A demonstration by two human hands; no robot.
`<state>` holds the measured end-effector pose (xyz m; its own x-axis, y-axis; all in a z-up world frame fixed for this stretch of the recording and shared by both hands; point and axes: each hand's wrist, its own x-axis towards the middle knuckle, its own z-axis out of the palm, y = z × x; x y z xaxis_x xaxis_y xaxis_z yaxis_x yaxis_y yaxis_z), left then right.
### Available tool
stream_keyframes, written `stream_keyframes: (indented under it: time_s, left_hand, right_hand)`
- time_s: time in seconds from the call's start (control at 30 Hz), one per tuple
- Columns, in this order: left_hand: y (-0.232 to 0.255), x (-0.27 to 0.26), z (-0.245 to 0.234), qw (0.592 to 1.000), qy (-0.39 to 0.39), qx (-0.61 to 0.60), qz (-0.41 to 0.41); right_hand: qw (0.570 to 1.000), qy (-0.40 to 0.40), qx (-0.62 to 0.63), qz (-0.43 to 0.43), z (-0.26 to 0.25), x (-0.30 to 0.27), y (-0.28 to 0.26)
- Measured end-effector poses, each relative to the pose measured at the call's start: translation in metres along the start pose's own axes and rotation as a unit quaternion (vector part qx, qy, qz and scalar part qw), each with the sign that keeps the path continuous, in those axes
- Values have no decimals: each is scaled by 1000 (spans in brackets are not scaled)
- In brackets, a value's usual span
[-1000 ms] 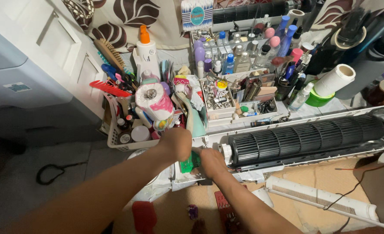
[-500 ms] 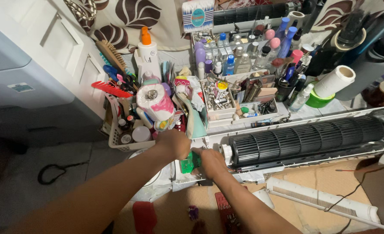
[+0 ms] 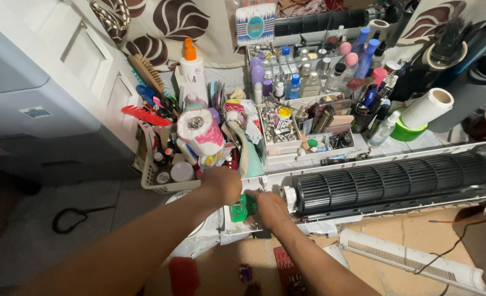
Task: The person works on a green circuit board placed inside a disassembled air conditioner unit. They use a screwdriver to tighten screws on the board and handle small components, occasionally picking up items from a nearby container.
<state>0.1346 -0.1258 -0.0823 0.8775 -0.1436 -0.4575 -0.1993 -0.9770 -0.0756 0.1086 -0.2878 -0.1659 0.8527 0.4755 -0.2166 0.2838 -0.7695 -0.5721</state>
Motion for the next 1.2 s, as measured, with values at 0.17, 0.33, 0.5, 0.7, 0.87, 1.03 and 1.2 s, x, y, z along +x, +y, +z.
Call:
stream_keyframes:
  time_s: [0.17,0.33,0.5,0.7,0.87,1.03,1.2]
  left_hand:
    - [7,-1,5,998,58,2,-9]
    - [3,5,5,997,47,-61,-18]
    - [4,2,4,999,17,34,0]
    - [4,-6,6,1000,23,-7,12]
    - [5,1,0,994,-90,56,-5]
    - [9,5,15,994,105,11,25]
    - [-3,39,25,999,-33,-13,17]
  right_hand:
    - [1000,3,12,-1,-2,-2,0]
    - [999,-20,25,19,-7,-5,-3]
    - [1000,15,19,-9,-7,-5,-5]
    - [1000,-7,22,10,-5,-3,-1]
    - [1000,1,7,4,-2,-1,-3]
    - [1000,-1,4,1,-1,-3,0]
    - [1000,-6,1,11,-4,-4,-3]
